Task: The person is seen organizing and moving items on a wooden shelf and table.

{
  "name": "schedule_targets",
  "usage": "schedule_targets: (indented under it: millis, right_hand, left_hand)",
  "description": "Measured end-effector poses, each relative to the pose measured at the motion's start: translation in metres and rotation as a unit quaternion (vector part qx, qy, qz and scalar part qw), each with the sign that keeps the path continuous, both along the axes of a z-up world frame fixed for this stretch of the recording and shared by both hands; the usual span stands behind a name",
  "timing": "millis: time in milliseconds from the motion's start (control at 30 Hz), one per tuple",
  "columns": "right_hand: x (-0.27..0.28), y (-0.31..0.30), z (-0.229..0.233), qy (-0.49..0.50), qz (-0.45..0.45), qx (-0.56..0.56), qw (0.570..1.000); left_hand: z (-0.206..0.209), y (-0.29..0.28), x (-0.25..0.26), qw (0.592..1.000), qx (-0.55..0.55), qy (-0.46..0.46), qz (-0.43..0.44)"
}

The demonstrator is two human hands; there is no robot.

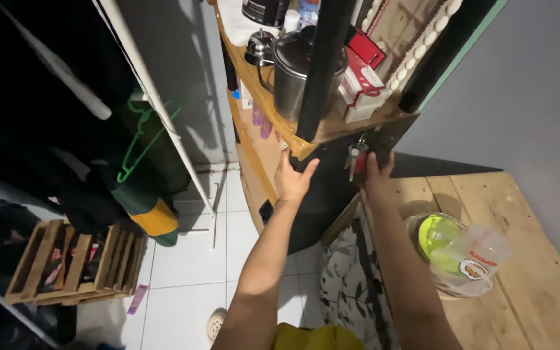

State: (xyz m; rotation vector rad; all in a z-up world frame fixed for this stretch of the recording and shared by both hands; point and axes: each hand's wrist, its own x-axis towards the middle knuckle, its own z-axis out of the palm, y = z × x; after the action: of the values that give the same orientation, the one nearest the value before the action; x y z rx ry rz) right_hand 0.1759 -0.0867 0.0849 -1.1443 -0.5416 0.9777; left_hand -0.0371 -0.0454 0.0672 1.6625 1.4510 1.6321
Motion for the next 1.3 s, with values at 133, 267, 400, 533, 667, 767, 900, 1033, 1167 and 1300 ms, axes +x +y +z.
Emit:
schedule_targets:
  millis: [133,267,400,533,667,767,900,1033,1167,1300]
  right_hand:
    - [0.011,-0.021,-0.006,-0.028,-0.013,0.028,0.999]
    - [0.002,-0.051,0.006,-0.132,-0.068,0.060,0.987]
    - [-0.037,-0.085,0.040,-0.168,-0.084,0.074,0.979]
    - [-0.093,-0.092,0.059,-0.171,-0.067,0.134,0.974]
    - [-0.164,-0.085,0.085,-0.263,-0.054,0.197,0.943]
    - [-0.212,-0.076,0.095,-0.320,-0.064,0.226,0.918]
    - [-0.257,-0.053,0.082,-0.351,-0.080,0.281,0.890]
    - [-0.314,-0.039,0.093,-0.371,-0.096,0.276,0.882]
    - [-0.350,-0.014,0.089,-0.361,-0.045,0.296,0.883]
    - [-0.358,0.031,0.062,-0.345,-0.008,0.256,0.903]
  left_hand:
    - [0.016,-0.007,-0.019,0.999,0.002,0.002,-0.045]
    - [0.014,-0.005,-0.048,0.991,0.019,0.032,-0.128]
    - [0.046,-0.018,-0.100,0.972,-0.056,-0.011,-0.227]
    - [0.014,0.004,-0.150,0.976,-0.005,-0.005,-0.218]
    - [0.026,0.019,-0.207,0.982,0.021,0.020,-0.187]
    - [0.044,0.030,-0.252,0.981,0.041,0.024,-0.190]
    - [0.061,0.047,-0.304,0.981,0.066,0.039,-0.179]
    - [0.074,0.064,-0.345,0.979,0.060,0.023,-0.195]
    - [0.072,0.080,-0.371,0.976,0.058,-0.007,-0.208]
    - [0.080,0.098,-0.382,0.976,0.042,-0.009,-0.211]
